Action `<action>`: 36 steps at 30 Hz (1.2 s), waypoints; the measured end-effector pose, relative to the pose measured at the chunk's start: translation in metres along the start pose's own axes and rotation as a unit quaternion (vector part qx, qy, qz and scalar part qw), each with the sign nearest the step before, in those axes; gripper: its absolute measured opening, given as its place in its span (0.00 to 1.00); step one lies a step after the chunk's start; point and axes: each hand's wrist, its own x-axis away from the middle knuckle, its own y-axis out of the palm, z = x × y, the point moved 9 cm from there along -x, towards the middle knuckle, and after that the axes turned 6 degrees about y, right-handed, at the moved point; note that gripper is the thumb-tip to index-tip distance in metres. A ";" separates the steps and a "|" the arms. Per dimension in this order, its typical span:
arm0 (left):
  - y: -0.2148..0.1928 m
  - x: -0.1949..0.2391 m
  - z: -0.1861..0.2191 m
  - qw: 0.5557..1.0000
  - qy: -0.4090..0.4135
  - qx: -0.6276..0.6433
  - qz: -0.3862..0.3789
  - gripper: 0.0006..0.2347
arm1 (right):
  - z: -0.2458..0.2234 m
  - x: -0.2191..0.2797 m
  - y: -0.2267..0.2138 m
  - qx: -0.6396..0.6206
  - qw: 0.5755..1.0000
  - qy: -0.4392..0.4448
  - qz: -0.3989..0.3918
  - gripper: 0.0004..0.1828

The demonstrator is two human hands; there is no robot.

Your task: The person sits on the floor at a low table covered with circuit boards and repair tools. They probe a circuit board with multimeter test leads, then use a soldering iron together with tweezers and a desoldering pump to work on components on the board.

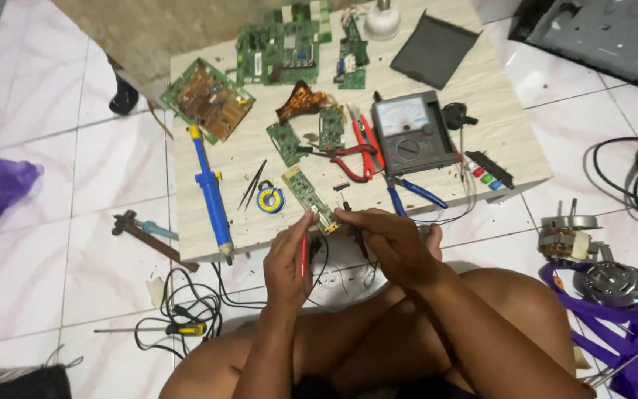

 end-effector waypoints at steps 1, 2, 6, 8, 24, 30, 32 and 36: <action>0.001 0.001 0.005 1.000 0.006 0.000 -0.002 0.15 | -0.005 0.001 -0.003 0.000 1.000 -0.005 0.004 0.24; 0.002 0.002 0.008 1.000 0.006 0.003 -0.012 0.16 | -0.006 0.002 -0.006 0.000 1.000 0.005 0.014 0.20; 0.006 0.008 0.015 0.999 0.013 0.008 -0.032 0.16 | 0.013 0.000 -0.006 0.013 0.998 0.042 0.037 0.09; 0.006 0.012 0.009 0.999 -0.015 0.038 -0.033 0.15 | 0.027 -0.001 -0.006 0.014 0.996 0.081 0.035 0.09; 0.022 0.041 -0.067 0.929 -0.289 0.212 0.087 0.12 | 0.033 -0.005 -0.009 0.166 0.968 0.190 0.007 0.14; 0.024 0.038 -0.075 0.923 -0.303 0.230 0.062 0.08 | 0.030 -0.018 0.013 0.223 0.925 0.264 -0.160 0.25; 0.029 0.036 -0.070 0.921 -0.302 0.239 0.058 0.08 | 0.035 -0.020 0.019 0.250 0.926 0.219 -0.179 0.26; 0.042 0.043 -0.066 0.918 -0.304 0.251 0.042 0.11 | 0.051 -0.018 0.027 0.255 0.927 0.198 -0.192 0.21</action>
